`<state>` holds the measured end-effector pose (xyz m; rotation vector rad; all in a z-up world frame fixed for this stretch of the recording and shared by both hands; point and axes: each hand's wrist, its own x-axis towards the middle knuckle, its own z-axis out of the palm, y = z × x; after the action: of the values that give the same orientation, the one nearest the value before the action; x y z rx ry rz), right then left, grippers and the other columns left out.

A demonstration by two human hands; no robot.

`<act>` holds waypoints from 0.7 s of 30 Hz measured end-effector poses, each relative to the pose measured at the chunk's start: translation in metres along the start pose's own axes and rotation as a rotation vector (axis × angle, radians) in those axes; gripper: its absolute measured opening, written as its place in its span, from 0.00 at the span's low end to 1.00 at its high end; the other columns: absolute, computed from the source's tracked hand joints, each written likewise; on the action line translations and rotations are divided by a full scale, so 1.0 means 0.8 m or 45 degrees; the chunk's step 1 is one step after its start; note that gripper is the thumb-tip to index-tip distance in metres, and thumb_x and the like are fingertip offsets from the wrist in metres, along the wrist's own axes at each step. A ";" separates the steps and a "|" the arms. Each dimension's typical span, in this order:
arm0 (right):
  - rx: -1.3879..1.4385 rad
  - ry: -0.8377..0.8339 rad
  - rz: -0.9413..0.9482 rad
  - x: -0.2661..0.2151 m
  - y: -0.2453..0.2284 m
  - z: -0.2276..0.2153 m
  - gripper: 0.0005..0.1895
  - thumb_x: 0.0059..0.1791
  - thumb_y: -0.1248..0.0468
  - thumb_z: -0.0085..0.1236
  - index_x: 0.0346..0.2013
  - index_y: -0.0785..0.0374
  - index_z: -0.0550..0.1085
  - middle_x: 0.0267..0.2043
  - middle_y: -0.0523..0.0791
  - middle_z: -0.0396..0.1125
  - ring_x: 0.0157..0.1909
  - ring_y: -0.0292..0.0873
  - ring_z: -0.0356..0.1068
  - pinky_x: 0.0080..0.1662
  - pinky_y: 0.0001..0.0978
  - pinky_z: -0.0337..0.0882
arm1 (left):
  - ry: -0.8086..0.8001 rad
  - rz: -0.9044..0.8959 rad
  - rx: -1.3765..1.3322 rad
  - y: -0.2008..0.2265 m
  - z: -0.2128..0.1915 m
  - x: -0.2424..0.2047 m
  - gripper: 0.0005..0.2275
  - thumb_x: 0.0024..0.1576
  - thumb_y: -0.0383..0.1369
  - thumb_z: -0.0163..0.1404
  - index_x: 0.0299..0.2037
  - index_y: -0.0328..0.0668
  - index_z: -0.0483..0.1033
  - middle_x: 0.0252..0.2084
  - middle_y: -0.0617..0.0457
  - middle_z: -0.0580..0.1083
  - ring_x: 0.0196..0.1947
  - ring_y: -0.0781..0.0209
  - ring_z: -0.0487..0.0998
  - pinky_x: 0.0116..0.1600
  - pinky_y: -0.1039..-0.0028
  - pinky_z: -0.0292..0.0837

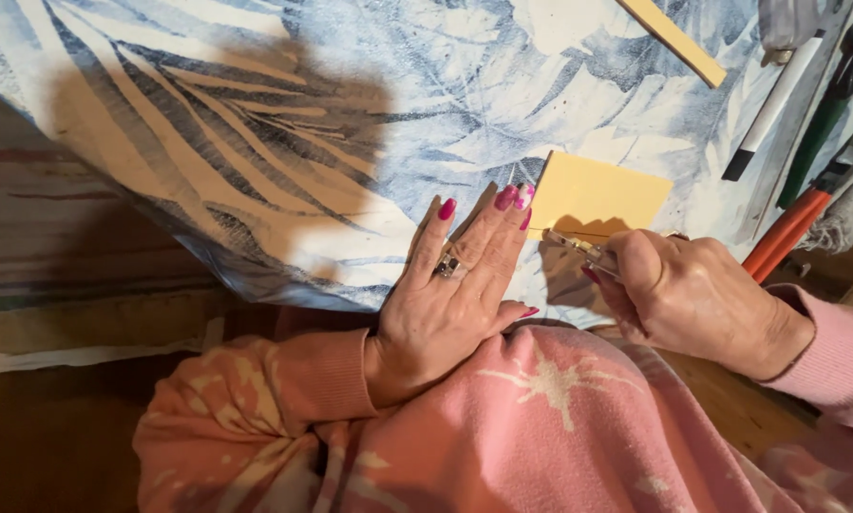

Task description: Marking and cutting wooden strips and tiles for a craft project.

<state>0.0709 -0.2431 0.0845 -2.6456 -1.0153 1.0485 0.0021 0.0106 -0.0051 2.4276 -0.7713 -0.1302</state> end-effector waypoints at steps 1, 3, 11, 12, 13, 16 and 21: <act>-0.011 -0.007 0.002 0.002 0.000 0.000 0.15 0.46 0.66 0.59 0.28 0.73 0.63 0.20 0.53 0.66 0.16 0.53 0.68 0.20 0.44 0.68 | 0.002 0.003 -0.013 -0.001 0.000 0.000 0.40 0.58 0.54 0.52 0.72 0.27 0.64 0.76 0.42 0.60 0.78 0.49 0.53 0.78 0.45 0.43; -0.023 -0.014 0.003 0.006 -0.003 -0.003 0.15 0.47 0.66 0.59 0.28 0.73 0.63 0.21 0.53 0.66 0.16 0.53 0.68 0.19 0.44 0.69 | 0.004 0.005 -0.026 -0.001 -0.002 0.001 0.40 0.57 0.54 0.52 0.72 0.26 0.63 0.76 0.41 0.60 0.78 0.49 0.52 0.78 0.46 0.43; -0.024 -0.019 0.013 0.019 -0.014 -0.012 0.15 0.44 0.65 0.61 0.32 0.72 0.64 0.19 0.54 0.66 0.15 0.56 0.67 0.19 0.46 0.68 | -0.005 -0.021 -0.039 -0.001 -0.008 0.004 0.40 0.55 0.53 0.53 0.72 0.27 0.63 0.76 0.43 0.60 0.78 0.51 0.52 0.78 0.47 0.42; -0.026 -0.012 0.011 0.020 -0.015 -0.013 0.15 0.44 0.65 0.61 0.32 0.72 0.64 0.19 0.54 0.66 0.15 0.56 0.67 0.19 0.46 0.68 | -0.004 -0.019 -0.033 -0.002 -0.008 0.003 0.40 0.55 0.53 0.53 0.72 0.27 0.63 0.76 0.43 0.60 0.78 0.51 0.52 0.78 0.47 0.42; -0.015 0.013 -0.012 0.020 -0.015 -0.013 0.16 0.44 0.64 0.61 0.31 0.74 0.65 0.19 0.54 0.65 0.16 0.57 0.67 0.20 0.47 0.68 | -0.003 -0.014 -0.035 -0.002 -0.008 0.003 0.40 0.56 0.53 0.53 0.72 0.27 0.63 0.76 0.43 0.60 0.78 0.51 0.52 0.78 0.47 0.42; 0.002 0.057 -0.031 0.022 -0.015 -0.012 0.16 0.44 0.64 0.60 0.30 0.74 0.65 0.18 0.54 0.65 0.16 0.57 0.67 0.20 0.47 0.68 | 0.005 -0.011 -0.025 0.000 0.001 0.001 0.39 0.57 0.53 0.52 0.72 0.27 0.63 0.76 0.43 0.59 0.78 0.50 0.51 0.78 0.45 0.41; 0.019 0.077 -0.023 0.026 -0.021 -0.013 0.17 0.45 0.64 0.61 0.29 0.74 0.64 0.18 0.54 0.64 0.15 0.58 0.66 0.19 0.47 0.67 | 0.002 -0.023 -0.013 0.004 0.010 0.001 0.38 0.60 0.54 0.50 0.72 0.27 0.64 0.77 0.43 0.58 0.79 0.52 0.50 0.78 0.43 0.39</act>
<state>0.0800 -0.2159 0.0861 -2.6338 -1.0135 0.9629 -0.0010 0.0045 -0.0098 2.4254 -0.7460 -0.1389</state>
